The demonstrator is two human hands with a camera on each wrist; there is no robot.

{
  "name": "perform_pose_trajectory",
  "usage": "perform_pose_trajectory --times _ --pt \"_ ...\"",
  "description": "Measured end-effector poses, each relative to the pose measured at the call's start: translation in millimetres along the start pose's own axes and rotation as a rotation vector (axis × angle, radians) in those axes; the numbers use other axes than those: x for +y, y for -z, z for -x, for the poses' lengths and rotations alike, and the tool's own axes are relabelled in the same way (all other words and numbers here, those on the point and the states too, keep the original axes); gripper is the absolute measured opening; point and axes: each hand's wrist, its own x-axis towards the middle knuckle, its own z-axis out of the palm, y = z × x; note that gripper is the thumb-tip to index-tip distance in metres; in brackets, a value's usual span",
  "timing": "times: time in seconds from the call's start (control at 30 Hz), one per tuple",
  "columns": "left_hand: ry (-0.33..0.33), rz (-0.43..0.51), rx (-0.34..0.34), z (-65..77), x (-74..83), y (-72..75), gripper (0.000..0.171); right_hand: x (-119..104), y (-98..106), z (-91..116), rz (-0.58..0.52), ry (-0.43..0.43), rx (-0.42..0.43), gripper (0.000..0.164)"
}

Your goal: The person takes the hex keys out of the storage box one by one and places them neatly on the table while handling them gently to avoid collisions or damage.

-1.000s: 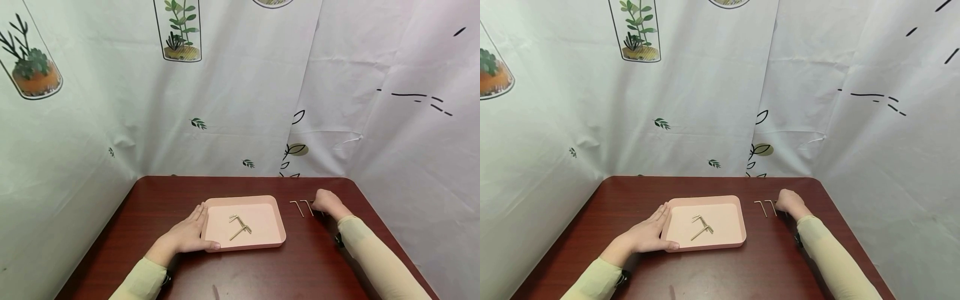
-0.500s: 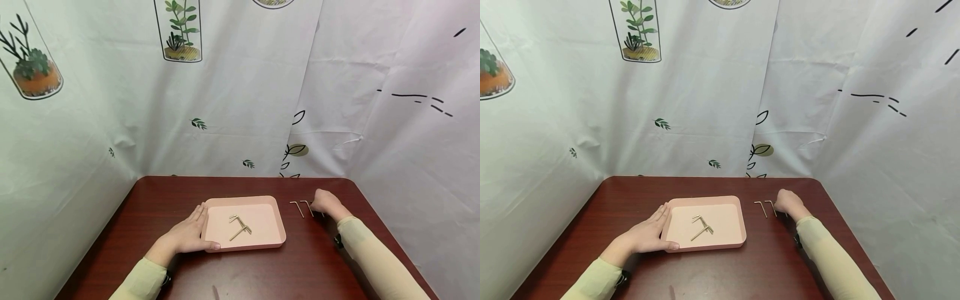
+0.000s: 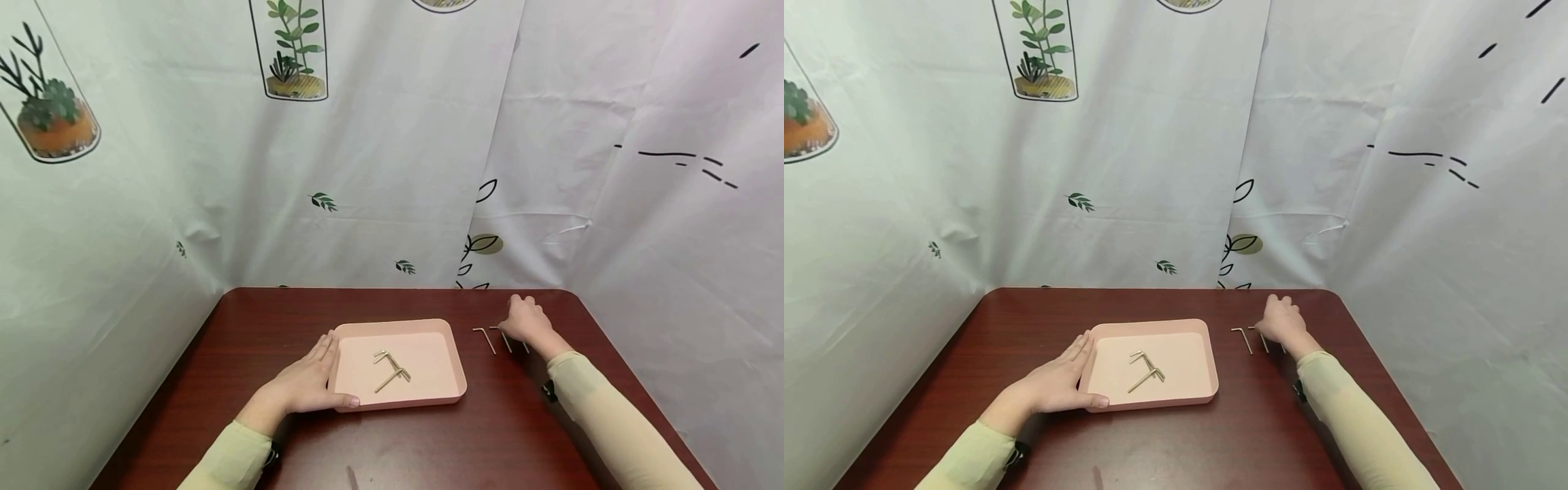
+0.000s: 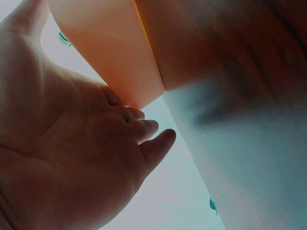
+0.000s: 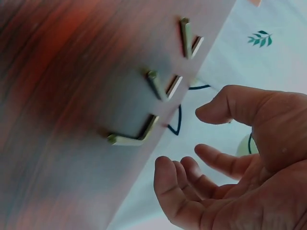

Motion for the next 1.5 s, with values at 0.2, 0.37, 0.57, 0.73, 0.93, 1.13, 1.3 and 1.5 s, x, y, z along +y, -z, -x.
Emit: perform_pose_trajectory --times 0.2,0.37,0.57,0.73,0.93,1.13,1.3,1.5 --pt "-0.004 0.004 0.003 1.4 0.2 1.6 0.141 -11 -1 1 -0.026 0.036 0.024 0.055" --pt "-0.006 0.008 0.001 1.4 0.5 2.6 0.141 -19 0 2 -0.037 0.056 0.03 0.057" --pt "-0.004 0.007 0.0 0.9 -0.4 1.0 0.142 -33 1 6 -0.053 0.079 0.04 0.056" --pt "-0.005 0.008 0.004 0.7 -0.5 0.9 0.142 -46 3 12 -0.056 0.113 0.052 0.058" --pt "-0.005 0.011 0.004 1.1 0.2 1.6 0.142 -63 4 19 -0.066 0.151 0.062 0.057" --pt "-0.004 0.014 0.004 1.2 0.5 1.4 0.142 -77 4 24 -0.073 0.197 0.067 0.054" --pt "-0.004 0.016 0.007 1.2 0.1 1.0 0.142 -86 2 28 -0.074 0.228 0.077 0.051" --pt "-0.009 0.011 0.01 1.1 -1.0 0.7 0.141 -94 -1 29 -0.076 0.251 0.077 0.05"
